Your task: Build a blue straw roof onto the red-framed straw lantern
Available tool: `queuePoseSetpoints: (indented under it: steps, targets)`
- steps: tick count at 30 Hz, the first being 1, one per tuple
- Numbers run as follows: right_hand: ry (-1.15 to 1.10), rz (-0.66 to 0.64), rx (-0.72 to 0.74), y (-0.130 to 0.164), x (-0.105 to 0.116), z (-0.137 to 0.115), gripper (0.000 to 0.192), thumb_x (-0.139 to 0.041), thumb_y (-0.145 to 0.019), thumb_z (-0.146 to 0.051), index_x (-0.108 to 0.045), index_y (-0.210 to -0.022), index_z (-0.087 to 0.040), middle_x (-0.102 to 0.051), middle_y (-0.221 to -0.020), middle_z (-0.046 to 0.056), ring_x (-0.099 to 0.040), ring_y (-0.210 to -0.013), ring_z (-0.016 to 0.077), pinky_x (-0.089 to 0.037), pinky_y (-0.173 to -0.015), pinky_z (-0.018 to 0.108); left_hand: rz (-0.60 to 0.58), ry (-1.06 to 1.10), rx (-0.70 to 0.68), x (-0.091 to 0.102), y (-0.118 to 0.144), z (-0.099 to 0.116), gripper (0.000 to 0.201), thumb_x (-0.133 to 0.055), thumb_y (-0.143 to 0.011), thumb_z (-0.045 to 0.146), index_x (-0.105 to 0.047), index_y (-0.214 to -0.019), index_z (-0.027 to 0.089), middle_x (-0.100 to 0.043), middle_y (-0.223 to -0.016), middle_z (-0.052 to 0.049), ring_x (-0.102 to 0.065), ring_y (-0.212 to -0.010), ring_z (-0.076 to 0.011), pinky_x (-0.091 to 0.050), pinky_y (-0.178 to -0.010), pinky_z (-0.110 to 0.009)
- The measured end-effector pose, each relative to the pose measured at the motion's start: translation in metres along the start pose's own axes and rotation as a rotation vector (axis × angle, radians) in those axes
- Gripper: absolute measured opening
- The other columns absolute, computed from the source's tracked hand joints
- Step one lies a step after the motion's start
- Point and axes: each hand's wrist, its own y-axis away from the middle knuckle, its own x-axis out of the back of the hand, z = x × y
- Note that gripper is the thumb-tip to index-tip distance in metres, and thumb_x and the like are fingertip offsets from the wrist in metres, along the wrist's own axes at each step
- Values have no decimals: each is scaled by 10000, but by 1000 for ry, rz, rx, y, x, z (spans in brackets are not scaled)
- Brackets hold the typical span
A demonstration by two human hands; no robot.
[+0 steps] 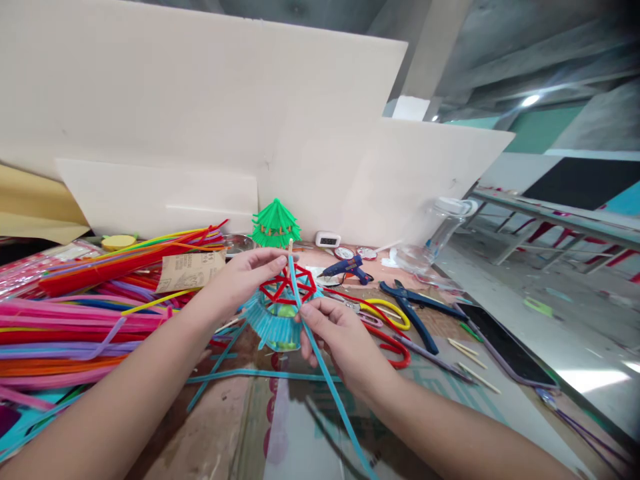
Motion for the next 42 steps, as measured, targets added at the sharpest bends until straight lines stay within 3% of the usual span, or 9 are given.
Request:
queuePoseSetpoints:
  steps: [4, 7, 10, 13, 18, 25, 33, 42]
  targets:
    - [94, -29, 40, 2, 3, -5, 364, -538, -861, -552, -510, -831, -191, -613, -537, -19, -521, -412, 100, -390, -430, 198, -41, 39, -6, 1, -2, -5, 412, -722, -746, 468, -694, -1017, 160, -732, -888, -58, -657, -792, -189, -498, -744, -284]
    - [319, 22, 160, 1, 11, -11, 356, -501, -879, -564, -468, -846, -211, -587, -548, -37, -511, -437, 107, -381, -446, 211, -62, 31, -24, 1, -4, -9, 393, -713, -758, 471, -693, -1005, 166, -727, -899, -55, -659, -811, -192, -500, -752, -288]
    - [654, 96, 334, 0, 22, -22, 317, -460, -924, -495, -532, -839, -198, -569, -583, -28, -505, -504, 106, -368, -496, 222, -75, 23, -21, 1, -5, -10, 389, -721, -749, 471, -697, -991, 167, -723, -893, -55, -658, -809, -193, -501, -752, -294]
    - [836, 172, 461, -1, 30, -36, 265, -486, -925, -392, -608, -821, -181, -582, -654, -5, -511, -596, 115, -368, -547, 235, -69, 3, -21, 1, -4, -11, 379, -719, -751, 475, -699, -975, 169, -719, -887, -52, -651, -781, -180, -497, -728, -282]
    - [790, 200, 505, -11, 29, -49, 178, -552, -878, -312, -658, -850, -172, -648, -750, 13, -543, -655, 122, -399, -584, 236, -82, -17, -56, 0, -5, -11, 328, -727, -744, 468, -699, -884, 172, -704, -834, -26, -629, -729, -153, -481, -689, -257]
    - [866, 145, 497, -38, 19, -52, 296, -540, -865, -389, -651, -746, -142, -603, -648, 11, -499, -599, 115, -363, -557, 240, -86, 22, -60, -2, -3, -10, 332, -751, -721, 450, -705, -894, 170, -713, -845, -25, -631, -747, -158, -483, -712, -264]
    - [834, 111, 553, -43, 10, -49, 255, -547, -852, -348, -633, -713, -151, -584, -646, -8, -495, -613, 104, -362, -574, 230, -88, 29, -115, -1, -4, -10, 265, -755, -723, 422, -717, -843, 190, -715, -841, -9, -628, -798, -158, -469, -762, -264]
    - [670, 137, 510, -48, 7, -41, 250, -549, -844, -350, -645, -734, -146, -618, -695, 12, -527, -658, 128, -392, -608, 247, -62, -5, -105, -1, -3, -7, 326, -759, -706, 446, -706, -861, 164, -698, -844, -27, -616, -814, -171, -479, -776, -286]
